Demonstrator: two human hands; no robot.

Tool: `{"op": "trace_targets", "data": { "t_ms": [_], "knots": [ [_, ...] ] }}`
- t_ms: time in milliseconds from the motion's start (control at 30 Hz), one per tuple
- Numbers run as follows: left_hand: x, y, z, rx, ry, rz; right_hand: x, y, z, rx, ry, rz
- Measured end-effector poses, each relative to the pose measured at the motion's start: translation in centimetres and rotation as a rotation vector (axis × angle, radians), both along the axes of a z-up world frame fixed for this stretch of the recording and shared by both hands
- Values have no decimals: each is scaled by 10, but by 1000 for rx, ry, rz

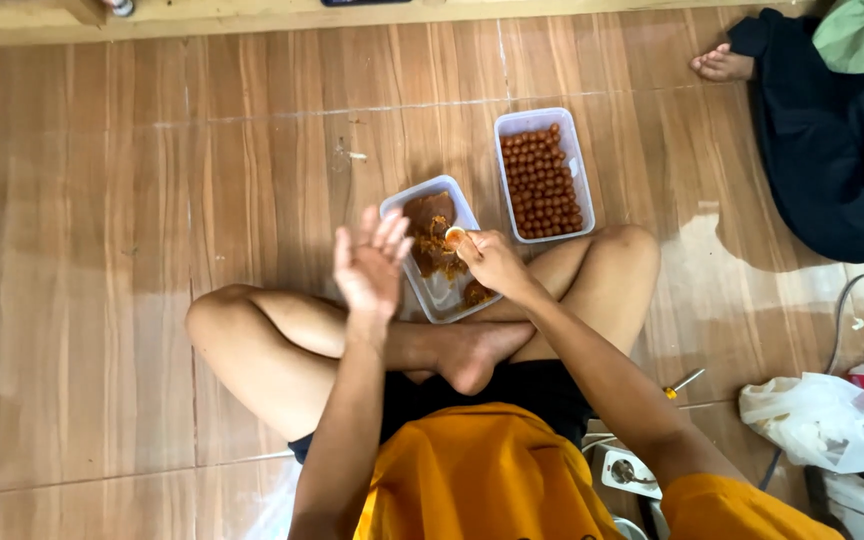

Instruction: The person shapes small balls from dough and places them into a plastic container.

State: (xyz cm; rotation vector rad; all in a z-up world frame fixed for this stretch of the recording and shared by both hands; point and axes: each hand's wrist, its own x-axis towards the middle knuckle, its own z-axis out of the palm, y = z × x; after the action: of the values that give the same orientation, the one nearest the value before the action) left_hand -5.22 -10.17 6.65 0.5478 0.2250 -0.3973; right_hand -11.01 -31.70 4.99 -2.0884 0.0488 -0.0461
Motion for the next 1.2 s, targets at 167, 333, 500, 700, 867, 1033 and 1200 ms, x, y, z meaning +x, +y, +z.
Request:
{"op": "trace_targets", "data": {
  "t_ms": [167,333,500,700,867,1033,1200],
  "knots": [
    [-14,-54,18,32,15,-16,-1,19,52,-271,-66,-130],
    [-25,-93,0,90,253,172,-3,36,67,-411,-126,-169],
    [-19,-98,-35,178,170,215,-2,30,53,-228,-85,-89],
    [0,-80,-52,-46,262,107,4,26,74,-320,138,-47],
    [14,-60,-71,-245,379,86,0,21,84,-167,70,-46],
    [22,-20,-68,-312,355,123,13,-33,11,-289,-91,-6],
    [24,-5,-61,-289,382,159,23,-28,-31,-948,-39,317]
  ]
}}
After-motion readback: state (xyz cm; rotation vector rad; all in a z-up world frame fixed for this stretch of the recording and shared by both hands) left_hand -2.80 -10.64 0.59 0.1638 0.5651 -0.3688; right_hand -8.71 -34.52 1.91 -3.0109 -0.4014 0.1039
